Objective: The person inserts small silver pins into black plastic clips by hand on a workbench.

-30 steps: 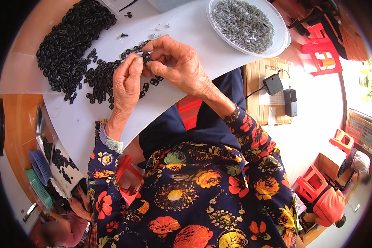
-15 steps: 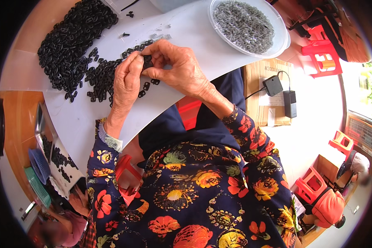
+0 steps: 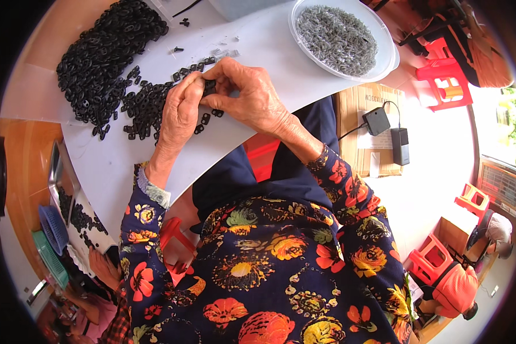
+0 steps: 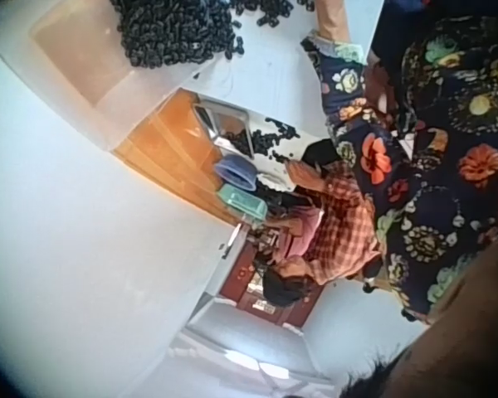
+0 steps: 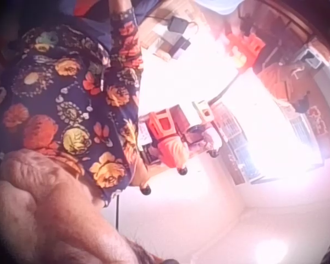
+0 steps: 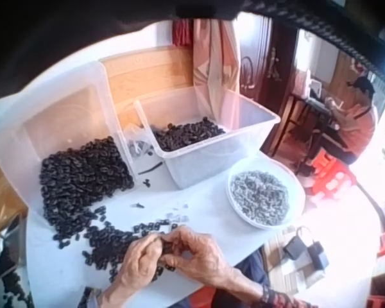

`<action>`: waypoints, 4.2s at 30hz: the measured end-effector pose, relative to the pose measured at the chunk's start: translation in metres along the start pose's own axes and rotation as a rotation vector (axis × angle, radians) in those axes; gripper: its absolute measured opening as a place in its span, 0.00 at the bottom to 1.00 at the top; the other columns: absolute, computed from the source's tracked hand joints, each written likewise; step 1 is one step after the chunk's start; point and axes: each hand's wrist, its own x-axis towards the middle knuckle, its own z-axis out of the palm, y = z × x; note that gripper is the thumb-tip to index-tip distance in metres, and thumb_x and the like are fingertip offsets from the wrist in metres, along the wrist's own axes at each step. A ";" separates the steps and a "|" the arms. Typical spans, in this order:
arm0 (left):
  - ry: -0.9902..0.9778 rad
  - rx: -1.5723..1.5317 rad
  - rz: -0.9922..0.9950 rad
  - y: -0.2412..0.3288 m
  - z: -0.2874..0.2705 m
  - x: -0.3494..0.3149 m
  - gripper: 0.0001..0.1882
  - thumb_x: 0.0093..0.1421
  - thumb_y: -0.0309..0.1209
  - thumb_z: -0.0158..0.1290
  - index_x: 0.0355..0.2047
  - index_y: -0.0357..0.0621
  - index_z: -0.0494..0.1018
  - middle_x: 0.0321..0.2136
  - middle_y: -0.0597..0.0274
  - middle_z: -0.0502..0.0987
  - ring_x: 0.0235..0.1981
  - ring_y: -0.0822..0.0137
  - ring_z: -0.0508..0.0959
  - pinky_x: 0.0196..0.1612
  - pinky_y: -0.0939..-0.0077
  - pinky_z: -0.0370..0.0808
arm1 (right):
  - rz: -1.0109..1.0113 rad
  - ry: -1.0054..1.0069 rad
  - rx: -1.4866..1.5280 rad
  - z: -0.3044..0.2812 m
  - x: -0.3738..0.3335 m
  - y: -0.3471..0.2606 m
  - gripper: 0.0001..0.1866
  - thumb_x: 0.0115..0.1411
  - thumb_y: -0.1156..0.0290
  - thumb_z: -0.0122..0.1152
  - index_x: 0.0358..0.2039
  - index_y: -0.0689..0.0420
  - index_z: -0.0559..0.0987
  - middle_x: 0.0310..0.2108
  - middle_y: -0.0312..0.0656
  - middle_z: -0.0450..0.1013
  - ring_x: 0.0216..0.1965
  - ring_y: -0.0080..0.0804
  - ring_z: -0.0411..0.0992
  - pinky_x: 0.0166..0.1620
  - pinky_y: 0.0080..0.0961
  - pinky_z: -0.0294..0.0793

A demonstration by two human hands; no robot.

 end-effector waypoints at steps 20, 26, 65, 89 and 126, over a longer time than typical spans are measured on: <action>-0.003 0.079 0.059 0.003 -0.001 0.001 0.12 0.65 0.32 0.43 0.32 0.34 0.66 0.17 0.61 0.65 0.19 0.72 0.62 0.24 0.74 0.65 | 0.166 -0.053 0.424 0.001 0.003 0.004 0.14 0.56 0.79 0.61 0.43 0.66 0.74 0.28 0.38 0.75 0.30 0.20 0.74 0.37 0.19 0.75; -0.016 0.121 0.104 0.001 -0.003 0.002 0.13 0.66 0.33 0.43 0.30 0.35 0.65 0.16 0.61 0.64 0.19 0.72 0.64 0.23 0.75 0.65 | 0.170 -0.089 0.398 -0.002 0.005 0.004 0.13 0.57 0.81 0.57 0.44 0.68 0.73 0.30 0.38 0.75 0.32 0.21 0.75 0.39 0.18 0.76; 0.017 0.085 0.140 -0.018 -0.003 0.003 0.11 0.65 0.32 0.42 0.32 0.34 0.64 0.17 0.52 0.64 0.18 0.61 0.62 0.25 0.68 0.65 | 0.053 0.010 -0.031 0.012 0.008 0.011 0.14 0.47 0.77 0.66 0.35 0.62 0.74 0.21 0.40 0.71 0.23 0.25 0.70 0.31 0.23 0.72; -0.058 -0.008 0.012 -0.005 -0.001 -0.002 0.11 0.64 0.32 0.42 0.28 0.36 0.63 0.16 0.60 0.60 0.19 0.71 0.58 0.24 0.73 0.63 | 0.038 0.008 0.016 0.006 0.003 0.004 0.11 0.50 0.80 0.64 0.34 0.63 0.73 0.24 0.41 0.75 0.24 0.24 0.73 0.30 0.22 0.74; -0.120 -0.173 -0.035 -0.002 -0.005 -0.034 0.05 0.60 0.24 0.47 0.27 0.38 0.66 0.17 0.71 0.62 0.20 0.80 0.61 0.24 0.83 0.62 | 0.032 0.376 0.170 -0.042 0.109 -0.109 0.13 0.55 0.71 0.64 0.38 0.63 0.75 0.24 0.35 0.72 0.24 0.23 0.68 0.29 0.21 0.68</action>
